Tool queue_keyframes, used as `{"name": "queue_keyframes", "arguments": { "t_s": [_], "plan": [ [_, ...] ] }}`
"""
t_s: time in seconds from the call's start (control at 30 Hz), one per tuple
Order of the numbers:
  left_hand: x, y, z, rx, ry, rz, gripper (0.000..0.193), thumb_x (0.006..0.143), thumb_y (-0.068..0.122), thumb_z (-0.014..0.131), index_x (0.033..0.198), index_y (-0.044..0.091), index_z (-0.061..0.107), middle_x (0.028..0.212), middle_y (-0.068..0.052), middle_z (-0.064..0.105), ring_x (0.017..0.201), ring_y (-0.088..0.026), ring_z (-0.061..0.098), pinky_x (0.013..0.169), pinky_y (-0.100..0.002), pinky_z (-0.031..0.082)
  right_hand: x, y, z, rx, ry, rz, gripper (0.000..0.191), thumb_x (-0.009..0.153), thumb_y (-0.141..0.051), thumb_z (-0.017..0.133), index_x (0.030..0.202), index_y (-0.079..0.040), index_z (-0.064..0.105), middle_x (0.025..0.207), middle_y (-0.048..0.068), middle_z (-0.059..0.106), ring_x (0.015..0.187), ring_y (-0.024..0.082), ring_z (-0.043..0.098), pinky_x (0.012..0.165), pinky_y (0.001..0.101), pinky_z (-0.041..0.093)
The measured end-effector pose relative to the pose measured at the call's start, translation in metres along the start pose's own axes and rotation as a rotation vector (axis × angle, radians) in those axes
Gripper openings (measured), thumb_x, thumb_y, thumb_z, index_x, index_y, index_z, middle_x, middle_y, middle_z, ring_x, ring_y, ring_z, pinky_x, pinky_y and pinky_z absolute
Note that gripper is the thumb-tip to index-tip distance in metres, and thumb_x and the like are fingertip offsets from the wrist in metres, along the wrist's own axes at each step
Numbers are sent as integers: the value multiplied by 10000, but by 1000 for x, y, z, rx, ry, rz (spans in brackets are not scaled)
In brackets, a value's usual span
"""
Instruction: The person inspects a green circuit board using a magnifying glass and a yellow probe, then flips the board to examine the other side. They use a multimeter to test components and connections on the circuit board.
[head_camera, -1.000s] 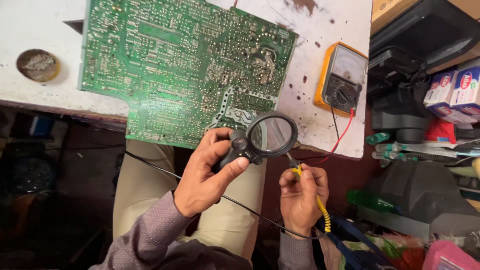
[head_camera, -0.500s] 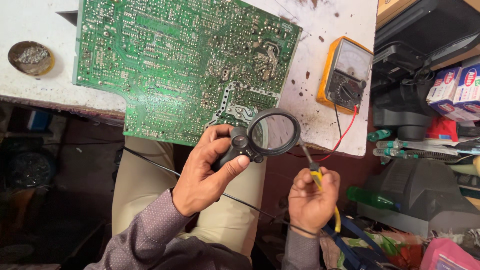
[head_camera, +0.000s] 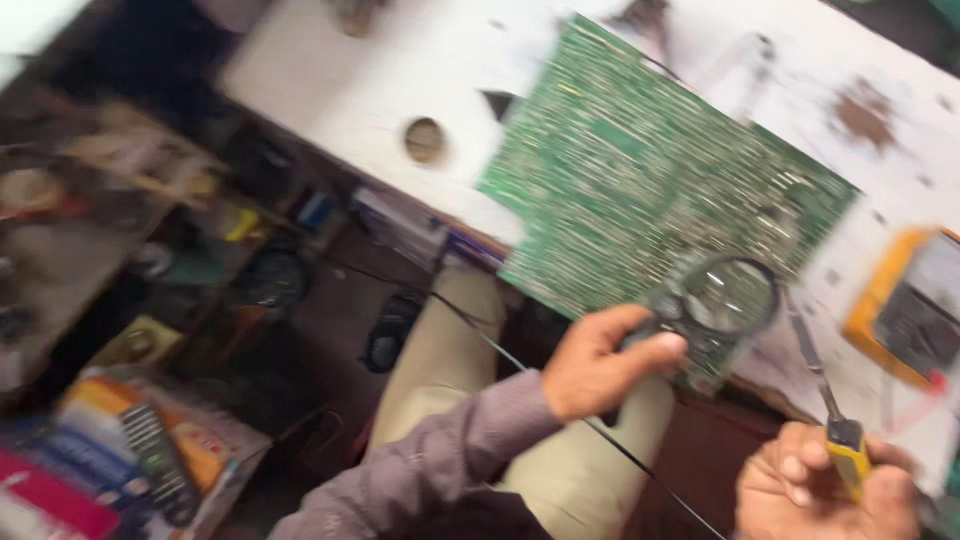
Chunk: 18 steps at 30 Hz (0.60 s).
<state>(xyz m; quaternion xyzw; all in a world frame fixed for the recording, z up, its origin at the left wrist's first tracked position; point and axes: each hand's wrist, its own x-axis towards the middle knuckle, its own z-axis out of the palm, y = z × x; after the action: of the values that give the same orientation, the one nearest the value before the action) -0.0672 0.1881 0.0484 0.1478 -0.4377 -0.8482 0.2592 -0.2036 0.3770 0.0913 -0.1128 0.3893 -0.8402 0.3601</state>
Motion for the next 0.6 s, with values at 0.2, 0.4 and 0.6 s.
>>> {"name": "queue_keyframes", "arguments": {
  "t_s": [0.2,0.4,0.6],
  "plan": [
    [11,-7,4,226,21,205,257,1044,139,596,1223,-22,685,1064,-59,731,1028,-136,668,914,-316,555,55,40,162,-1055,-390,-193,216,1018,-65,623,1183,72,650,1059,139,730,943,186,730,850,253,589],
    [18,-6,-5,101,-105,303,398,916,117,700,1274,-14,587,1235,-111,672,1172,-211,645,1034,-368,524,107,99,260,-1244,-588,-137,206,980,-138,675,1095,29,710,869,77,766,743,93,732,665,240,602],
    [27,-1,-5,497,-124,527,318,972,177,678,1258,44,637,1238,-116,667,1225,-256,626,1140,-393,488,120,119,264,-1293,-591,-72,223,966,-189,685,1044,19,714,833,69,765,708,90,727,639,239,601]
  ]
}}
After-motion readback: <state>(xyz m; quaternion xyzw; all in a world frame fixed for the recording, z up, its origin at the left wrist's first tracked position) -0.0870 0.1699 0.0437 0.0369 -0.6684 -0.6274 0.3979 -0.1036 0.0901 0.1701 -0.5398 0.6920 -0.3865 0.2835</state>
